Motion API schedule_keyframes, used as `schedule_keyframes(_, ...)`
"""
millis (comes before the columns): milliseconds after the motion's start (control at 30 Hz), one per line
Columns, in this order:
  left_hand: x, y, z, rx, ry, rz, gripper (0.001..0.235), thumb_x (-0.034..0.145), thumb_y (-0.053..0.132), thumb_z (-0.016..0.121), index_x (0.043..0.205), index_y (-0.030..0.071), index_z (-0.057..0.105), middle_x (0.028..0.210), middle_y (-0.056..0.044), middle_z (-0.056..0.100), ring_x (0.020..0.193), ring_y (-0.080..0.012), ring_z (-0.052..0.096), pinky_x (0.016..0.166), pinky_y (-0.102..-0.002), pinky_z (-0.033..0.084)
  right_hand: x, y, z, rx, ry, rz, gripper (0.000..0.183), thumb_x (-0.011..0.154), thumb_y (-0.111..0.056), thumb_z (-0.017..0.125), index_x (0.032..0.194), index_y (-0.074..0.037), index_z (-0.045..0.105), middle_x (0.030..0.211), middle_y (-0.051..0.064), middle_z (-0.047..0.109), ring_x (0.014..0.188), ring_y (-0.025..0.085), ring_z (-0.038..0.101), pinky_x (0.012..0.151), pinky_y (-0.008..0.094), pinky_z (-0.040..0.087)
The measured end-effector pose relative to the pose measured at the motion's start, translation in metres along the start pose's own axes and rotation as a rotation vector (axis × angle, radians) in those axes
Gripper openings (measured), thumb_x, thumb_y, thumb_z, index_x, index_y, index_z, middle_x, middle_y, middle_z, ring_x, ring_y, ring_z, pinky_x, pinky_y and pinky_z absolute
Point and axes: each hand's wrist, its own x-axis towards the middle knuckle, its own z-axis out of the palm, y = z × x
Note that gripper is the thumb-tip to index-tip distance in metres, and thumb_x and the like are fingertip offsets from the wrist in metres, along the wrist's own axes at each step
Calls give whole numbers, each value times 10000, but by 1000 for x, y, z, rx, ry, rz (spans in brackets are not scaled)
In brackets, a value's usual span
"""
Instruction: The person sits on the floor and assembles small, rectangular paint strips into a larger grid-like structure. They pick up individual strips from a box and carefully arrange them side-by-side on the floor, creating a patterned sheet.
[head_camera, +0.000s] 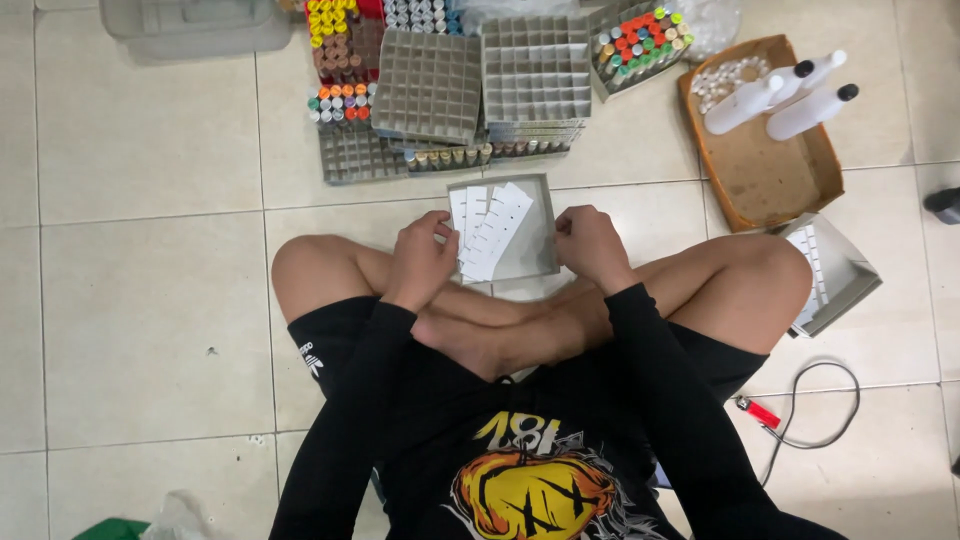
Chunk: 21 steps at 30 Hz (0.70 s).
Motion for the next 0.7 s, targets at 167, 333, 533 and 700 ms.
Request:
schedule_keyframes(167, 26, -52, 41, 91, -206, -80, 347, 929, 106, 648, 1186, -127, 659, 930, -250, 736, 844, -379, 759, 667, -435, 624, 18, 22, 33, -61, 4, 121, 323, 893, -37, 596, 1154, 107, 718, 946, 310, 715, 897, 498, 722, 786, 565, 564)
schedule_keyframes(333, 41, -65, 51, 136, -372, -82, 299, 908, 114, 645, 1071, -130, 700, 814, -237, 729, 742, -328, 751, 611, -430, 621, 36, 45, 50, -150, -10, 201, 316, 920, -77, 592, 1181, 39, 727, 1012, 286, 729, 942, 507, 705, 828, 578, 518)
schedule_keyframes(533, 44, -66, 41, 46, -466, -173, 397, 981, 114, 549, 1239, -176, 629, 974, -287, 741, 887, -340, 756, 780, -468, 617, 13, 9, 55, -273, 274, -82, 272, 979, -76, 569, 1127, 129, 671, 1004, 300, 634, 922, 462, 683, 786, 494, 563)
schedule_keyframes(700, 48, -65, 47, -12, -499, -198, 326, 979, 110, 537, 1125, -132, 699, 822, -201, 751, 789, -298, 757, 762, -433, 629, 34, -3, 101, -397, 94, 38, 606, 987, -483, 602, 1037, 118, 664, 943, 274, 652, 866, 407, 729, 729, 494, 608)
